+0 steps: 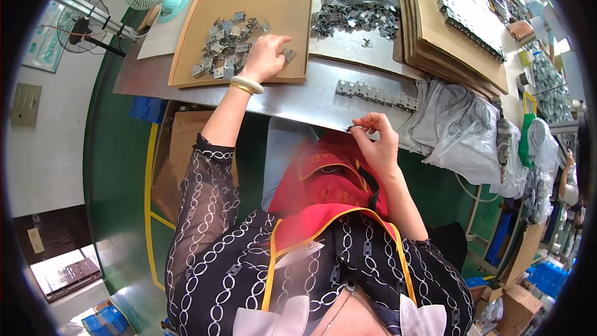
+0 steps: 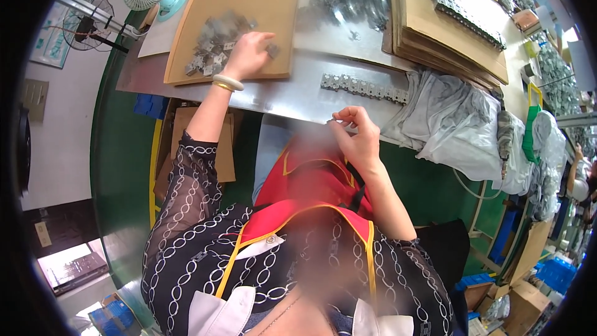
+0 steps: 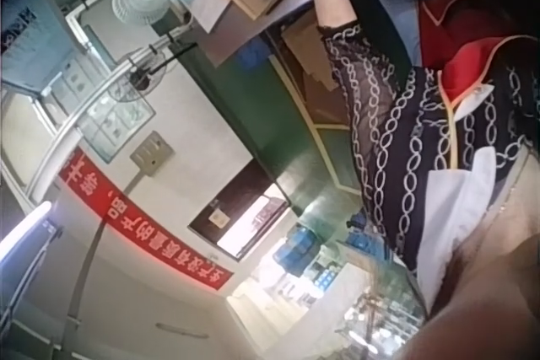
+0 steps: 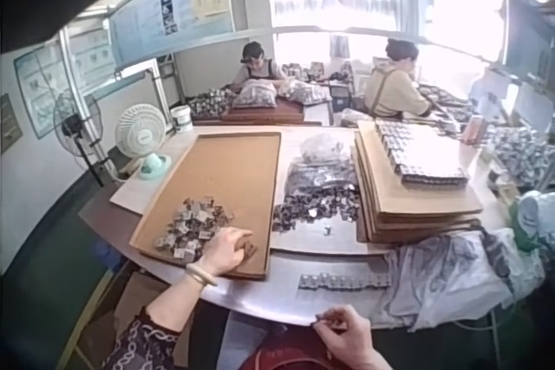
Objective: The person assembles small metal components into plastic housings by hand, taking parts from storage trays and cardboard inserts at a factory workbench.
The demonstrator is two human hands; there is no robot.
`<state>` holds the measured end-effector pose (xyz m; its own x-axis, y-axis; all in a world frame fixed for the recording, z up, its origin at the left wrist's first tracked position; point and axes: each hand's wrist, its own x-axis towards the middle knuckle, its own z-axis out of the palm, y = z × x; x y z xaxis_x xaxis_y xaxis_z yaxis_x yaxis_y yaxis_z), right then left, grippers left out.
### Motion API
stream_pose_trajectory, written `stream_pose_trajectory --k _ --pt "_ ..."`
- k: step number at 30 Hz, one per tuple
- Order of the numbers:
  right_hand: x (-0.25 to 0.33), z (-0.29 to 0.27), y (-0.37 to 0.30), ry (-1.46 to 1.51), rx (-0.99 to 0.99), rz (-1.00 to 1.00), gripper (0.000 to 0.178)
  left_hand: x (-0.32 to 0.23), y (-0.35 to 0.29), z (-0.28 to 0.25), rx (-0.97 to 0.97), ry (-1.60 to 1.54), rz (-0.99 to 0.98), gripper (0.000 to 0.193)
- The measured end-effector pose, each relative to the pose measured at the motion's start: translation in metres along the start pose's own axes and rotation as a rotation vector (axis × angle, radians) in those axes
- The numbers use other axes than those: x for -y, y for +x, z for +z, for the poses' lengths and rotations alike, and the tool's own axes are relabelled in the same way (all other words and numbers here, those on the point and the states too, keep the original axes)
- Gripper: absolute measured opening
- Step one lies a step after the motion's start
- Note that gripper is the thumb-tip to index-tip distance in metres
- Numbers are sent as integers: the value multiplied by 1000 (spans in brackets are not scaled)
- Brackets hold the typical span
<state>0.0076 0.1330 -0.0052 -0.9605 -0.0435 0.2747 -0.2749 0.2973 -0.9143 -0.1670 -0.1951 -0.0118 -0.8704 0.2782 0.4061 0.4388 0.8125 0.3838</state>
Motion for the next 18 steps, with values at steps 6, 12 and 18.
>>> stream_pose_trajectory --k 6,12,18 --pt "-8 -6 0 -15 -15 72 28 -43 12 12 213 298 -108 26" --pt "0 -3 9 -50 0 -12 27 -35 6 6 27 -320 -322 22" --pt "-23 -22 13 104 12 350 31 -81 -19 -11 111 -1815 -585 29"
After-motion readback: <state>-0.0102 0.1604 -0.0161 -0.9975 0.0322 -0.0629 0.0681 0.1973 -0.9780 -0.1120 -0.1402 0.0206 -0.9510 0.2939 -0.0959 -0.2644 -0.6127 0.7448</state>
